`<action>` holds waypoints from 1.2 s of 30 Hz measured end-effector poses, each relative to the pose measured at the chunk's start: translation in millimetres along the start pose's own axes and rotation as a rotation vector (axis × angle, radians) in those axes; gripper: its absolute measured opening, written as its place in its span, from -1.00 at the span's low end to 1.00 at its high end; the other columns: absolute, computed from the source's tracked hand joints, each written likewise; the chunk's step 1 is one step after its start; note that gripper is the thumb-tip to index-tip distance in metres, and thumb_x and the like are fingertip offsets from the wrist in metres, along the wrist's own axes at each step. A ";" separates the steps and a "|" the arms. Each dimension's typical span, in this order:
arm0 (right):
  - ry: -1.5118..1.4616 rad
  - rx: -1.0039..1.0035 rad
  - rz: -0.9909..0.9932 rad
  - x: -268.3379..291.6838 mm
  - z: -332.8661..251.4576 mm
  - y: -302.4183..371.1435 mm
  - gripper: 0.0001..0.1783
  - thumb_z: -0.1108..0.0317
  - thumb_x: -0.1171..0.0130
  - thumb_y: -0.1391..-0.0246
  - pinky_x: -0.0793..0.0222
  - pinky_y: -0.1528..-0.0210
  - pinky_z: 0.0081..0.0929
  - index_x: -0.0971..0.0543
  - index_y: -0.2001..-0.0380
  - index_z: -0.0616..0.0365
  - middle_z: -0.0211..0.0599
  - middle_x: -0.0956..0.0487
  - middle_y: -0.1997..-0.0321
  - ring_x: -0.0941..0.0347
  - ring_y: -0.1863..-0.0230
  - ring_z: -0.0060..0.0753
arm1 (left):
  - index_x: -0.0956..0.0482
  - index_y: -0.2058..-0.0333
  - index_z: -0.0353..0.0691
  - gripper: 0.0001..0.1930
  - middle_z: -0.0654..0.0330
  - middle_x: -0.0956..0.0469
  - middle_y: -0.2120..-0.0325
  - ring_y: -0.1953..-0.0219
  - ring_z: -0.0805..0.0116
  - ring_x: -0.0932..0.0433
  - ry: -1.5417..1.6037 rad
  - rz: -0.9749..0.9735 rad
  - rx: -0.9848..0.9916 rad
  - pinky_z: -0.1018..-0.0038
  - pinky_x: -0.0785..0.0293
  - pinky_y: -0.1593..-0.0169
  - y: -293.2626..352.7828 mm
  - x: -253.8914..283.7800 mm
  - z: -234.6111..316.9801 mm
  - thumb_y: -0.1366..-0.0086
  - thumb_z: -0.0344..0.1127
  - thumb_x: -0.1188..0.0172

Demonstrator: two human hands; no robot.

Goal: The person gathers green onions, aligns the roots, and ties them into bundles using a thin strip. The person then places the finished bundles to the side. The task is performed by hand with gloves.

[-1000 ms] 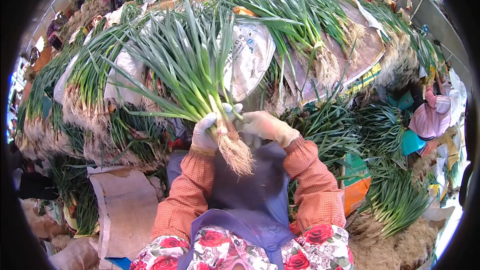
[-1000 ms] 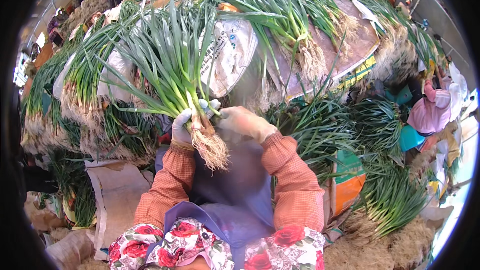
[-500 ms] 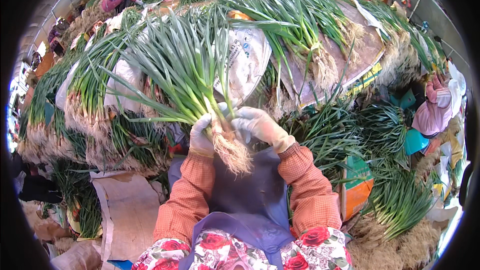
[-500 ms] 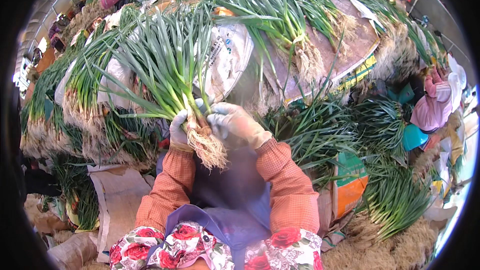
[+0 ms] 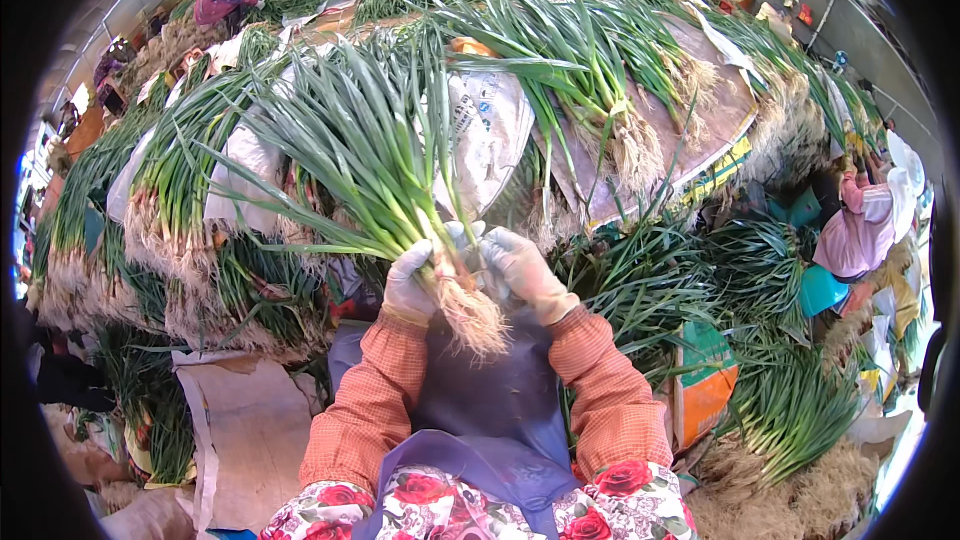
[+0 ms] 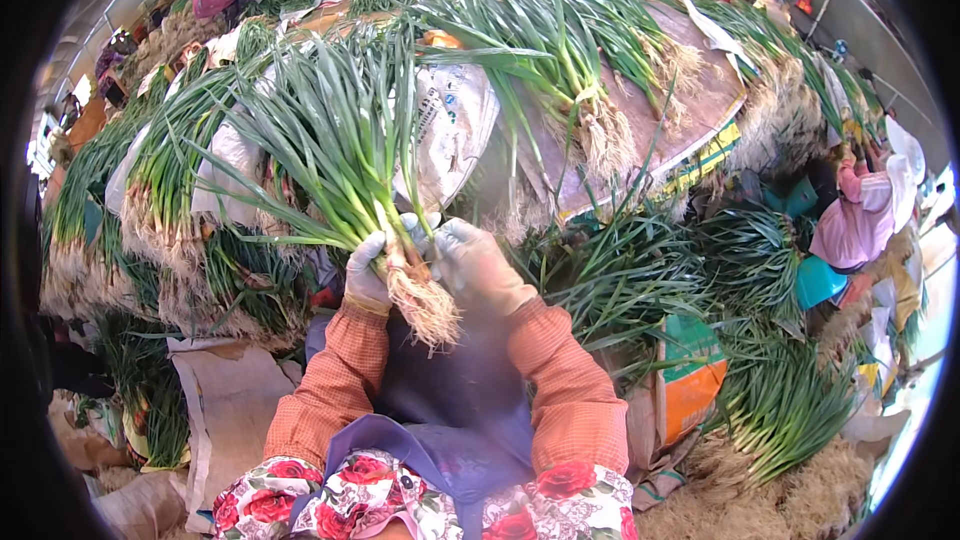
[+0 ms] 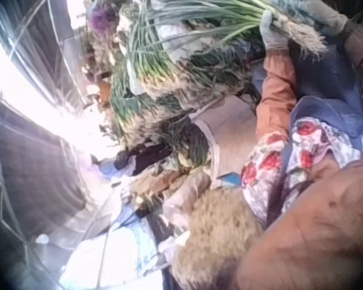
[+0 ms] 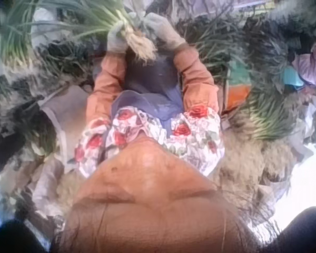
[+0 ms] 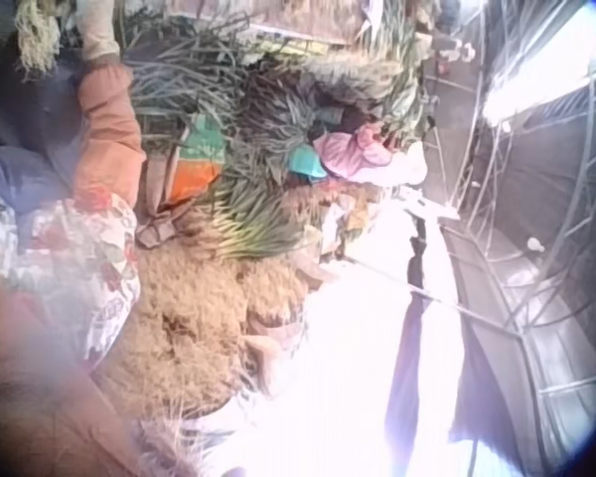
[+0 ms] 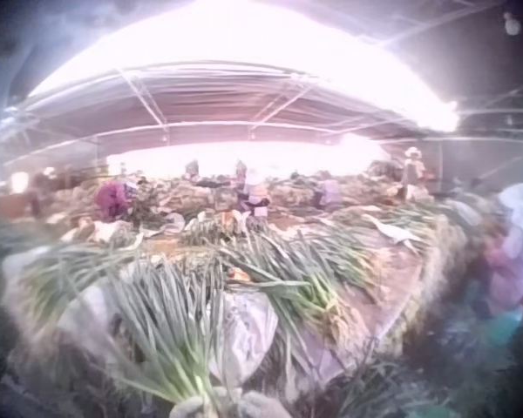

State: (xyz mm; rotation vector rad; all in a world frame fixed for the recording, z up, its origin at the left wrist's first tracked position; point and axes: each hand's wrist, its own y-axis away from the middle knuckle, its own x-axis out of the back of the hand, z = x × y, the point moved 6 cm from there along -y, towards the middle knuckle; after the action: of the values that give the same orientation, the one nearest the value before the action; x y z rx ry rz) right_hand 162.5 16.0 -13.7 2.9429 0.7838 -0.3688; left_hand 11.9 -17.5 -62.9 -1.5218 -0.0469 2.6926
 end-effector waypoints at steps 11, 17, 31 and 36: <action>0.255 0.042 -0.234 0.9 -9.5 -56.4 -0.61 0.15 -0.06 -0.30 -0.50 0.13 -0.48 -0.55 0.07 0.29 -0.19 -0.66 0.22 -0.59 0.24 -0.40 | -0.32 -0.16 -0.46 -0.45 -0.15 -0.45 -0.07 -0.20 -0.06 -0.38 0.140 -0.094 0.084 0.13 -0.27 -0.29 8.6 -11.3 0.5 -0.26 -0.26 -0.12; -0.034 0.040 -0.260 16.3 -34.4 -59.5 -0.66 0.26 -0.04 -0.30 -0.51 0.09 -0.40 -0.56 0.10 0.38 -0.10 -0.67 0.24 -0.61 0.22 -0.32 | -0.28 -0.18 -0.41 -0.38 -0.10 -0.49 -0.02 -0.09 -0.04 -0.47 0.013 0.003 -0.028 0.06 -0.37 -0.22 17.2 -8.8 9.8 -0.21 -0.22 -0.17; 0.248 -0.113 0.327 66.3 -0.3 -81.4 -0.74 0.17 -0.11 -0.24 -0.49 0.20 -0.36 -0.56 0.27 0.16 -0.22 -0.60 0.30 -0.52 0.29 -0.41 | -0.37 -0.10 -0.39 -0.56 -0.09 -0.52 0.06 0.04 0.06 -0.54 0.100 -0.070 0.026 0.13 -0.48 -0.11 -2.0 -30.4 -10.0 -0.30 -0.30 -0.09; 1.286 -0.009 -0.382 72.5 -35.4 -55.8 -0.71 0.32 -0.11 -0.20 -0.45 -0.02 -0.46 -0.58 0.03 0.11 -0.24 -0.61 0.08 -0.52 0.04 -0.35 | -0.04 -0.35 -0.27 -0.26 -0.14 -0.29 -0.24 -0.15 -0.04 -0.45 0.082 -0.072 -0.047 0.15 -0.49 -0.15 6.3 -42.3 5.9 -0.25 -0.26 -0.13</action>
State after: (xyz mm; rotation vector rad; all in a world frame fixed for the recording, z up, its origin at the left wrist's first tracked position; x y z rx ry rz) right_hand 203.1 104.0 2.0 2.6873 1.3560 1.6309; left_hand 28.5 -26.3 -24.1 -1.6094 -0.1597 2.5892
